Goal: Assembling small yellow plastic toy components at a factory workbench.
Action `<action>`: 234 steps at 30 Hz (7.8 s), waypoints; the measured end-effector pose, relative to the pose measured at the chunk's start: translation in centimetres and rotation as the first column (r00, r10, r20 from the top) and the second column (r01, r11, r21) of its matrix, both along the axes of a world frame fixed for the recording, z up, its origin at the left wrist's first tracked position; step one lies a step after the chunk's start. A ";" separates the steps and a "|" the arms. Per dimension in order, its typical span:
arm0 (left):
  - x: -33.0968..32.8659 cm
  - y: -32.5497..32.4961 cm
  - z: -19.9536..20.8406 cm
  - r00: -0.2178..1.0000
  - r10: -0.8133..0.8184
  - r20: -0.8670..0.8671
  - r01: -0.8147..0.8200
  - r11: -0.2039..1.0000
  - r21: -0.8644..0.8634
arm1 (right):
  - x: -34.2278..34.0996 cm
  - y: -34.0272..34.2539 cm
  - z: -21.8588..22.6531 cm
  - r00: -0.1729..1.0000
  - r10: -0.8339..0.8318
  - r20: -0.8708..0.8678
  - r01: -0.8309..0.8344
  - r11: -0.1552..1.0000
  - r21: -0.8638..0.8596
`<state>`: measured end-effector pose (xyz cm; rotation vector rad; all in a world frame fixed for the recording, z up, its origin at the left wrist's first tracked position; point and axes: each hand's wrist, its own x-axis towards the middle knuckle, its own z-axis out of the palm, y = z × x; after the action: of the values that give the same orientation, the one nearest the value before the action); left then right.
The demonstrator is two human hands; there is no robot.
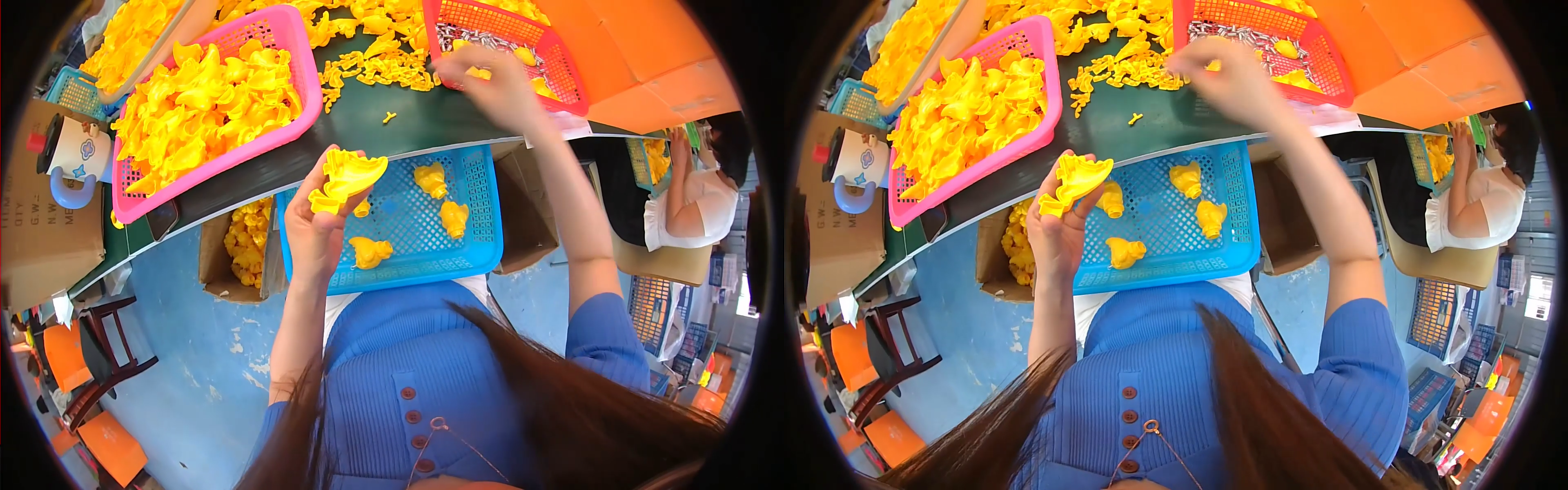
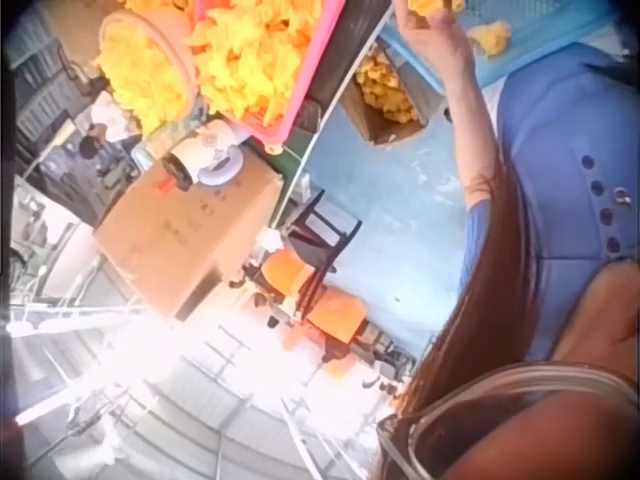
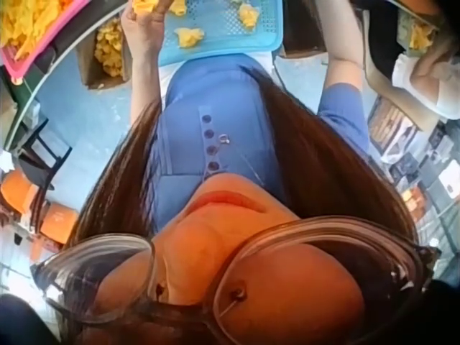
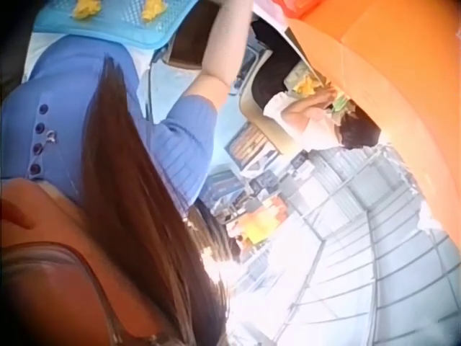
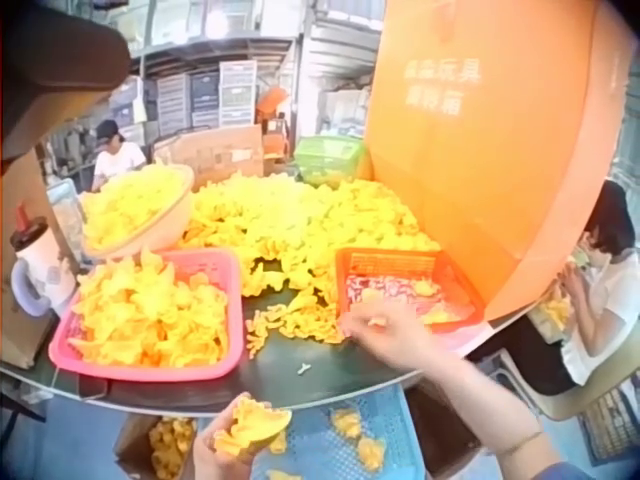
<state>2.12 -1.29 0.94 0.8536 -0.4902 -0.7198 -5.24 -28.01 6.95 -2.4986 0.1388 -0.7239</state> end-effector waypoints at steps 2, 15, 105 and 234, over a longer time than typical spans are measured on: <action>-0.1 0.0 -0.7 1.000 -0.009 0.006 0.009 1.000 0.007 | 0.9 -6.7 -0.5 0.959 -0.210 -0.192 0.178 0.969 -0.171; -0.7 0.0 -0.4 0.996 -0.043 -0.080 0.049 0.995 0.082 | 3.0 -13.3 -3.7 0.820 -0.207 -0.533 0.060 0.958 -0.280; -0.5 0.8 -2.1 0.987 -0.078 -0.140 0.073 0.996 -0.040 | 5.5 -14.5 -4.7 0.862 -0.346 -0.370 0.179 0.892 -0.415; 1.1 0.2 -3.5 0.831 -0.282 -0.480 0.191 0.954 -0.231 | 0.2 4.7 -2.6 0.881 -0.020 -0.473 -0.451 0.272 -0.850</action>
<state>3.20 -1.12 -2.55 0.4095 -0.1748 -1.0791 -5.04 -23.27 4.34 -3.6948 -0.7689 -0.0578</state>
